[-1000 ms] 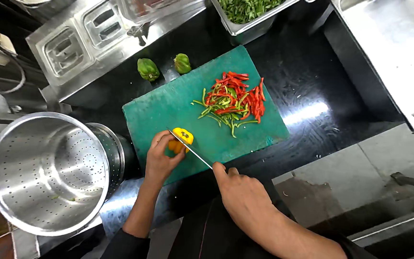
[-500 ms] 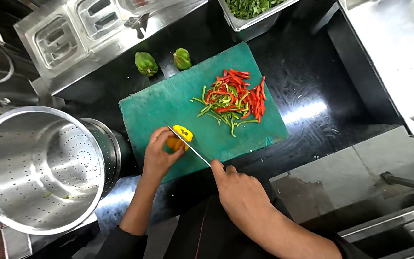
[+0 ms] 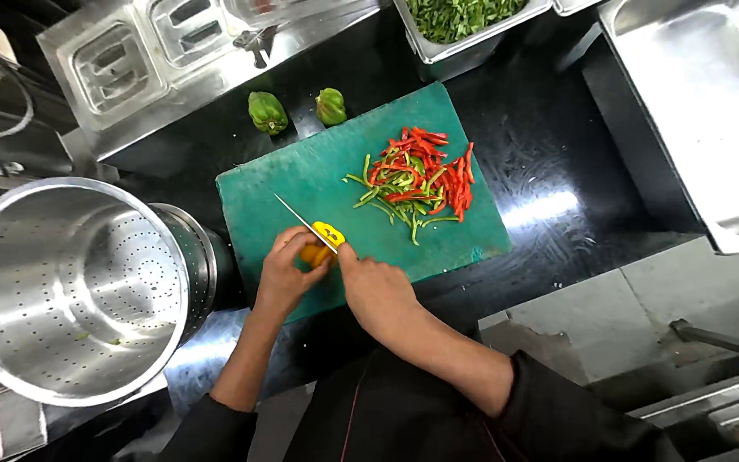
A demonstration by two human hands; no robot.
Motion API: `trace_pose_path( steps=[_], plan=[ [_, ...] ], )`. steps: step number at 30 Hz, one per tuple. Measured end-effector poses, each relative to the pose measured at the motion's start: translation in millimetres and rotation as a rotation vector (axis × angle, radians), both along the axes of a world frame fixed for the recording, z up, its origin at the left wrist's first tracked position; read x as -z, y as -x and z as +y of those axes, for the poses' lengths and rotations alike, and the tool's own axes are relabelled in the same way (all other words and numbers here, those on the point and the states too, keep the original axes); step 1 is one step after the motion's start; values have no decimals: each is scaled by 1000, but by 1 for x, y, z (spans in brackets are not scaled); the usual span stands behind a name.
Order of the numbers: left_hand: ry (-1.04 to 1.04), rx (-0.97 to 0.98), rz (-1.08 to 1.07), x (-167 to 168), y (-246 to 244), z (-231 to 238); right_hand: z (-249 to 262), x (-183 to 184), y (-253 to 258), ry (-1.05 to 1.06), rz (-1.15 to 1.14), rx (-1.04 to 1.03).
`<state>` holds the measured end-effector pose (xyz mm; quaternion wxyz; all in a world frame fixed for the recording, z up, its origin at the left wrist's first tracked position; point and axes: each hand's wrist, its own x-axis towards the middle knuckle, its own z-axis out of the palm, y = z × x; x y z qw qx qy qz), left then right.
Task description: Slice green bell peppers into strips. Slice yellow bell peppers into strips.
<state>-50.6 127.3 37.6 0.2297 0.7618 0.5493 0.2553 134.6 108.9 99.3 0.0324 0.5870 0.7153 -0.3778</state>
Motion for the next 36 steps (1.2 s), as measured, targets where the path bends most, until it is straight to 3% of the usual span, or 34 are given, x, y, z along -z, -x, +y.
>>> trace_pose_path(
  steps=[3, 9, 22, 27, 36],
  plan=[
    [-6, -24, 5, 0, -1, -2, -7, -2, 1, -51, -30, 18],
    [-50, -33, -39, 8, -4, -4, -29, -13, -24, 192, -199, -31],
    [-22, -11, -17, 3, 0, 3, -9, 3, -3, -36, -120, -19],
    [-69, 2, -31, 7, -4, 5, -24, -16, -25, 210, -239, -36],
    [-46, -12, -48, 10, -7, 1, 18, 17, 14, 51, -39, 59]
  ],
)
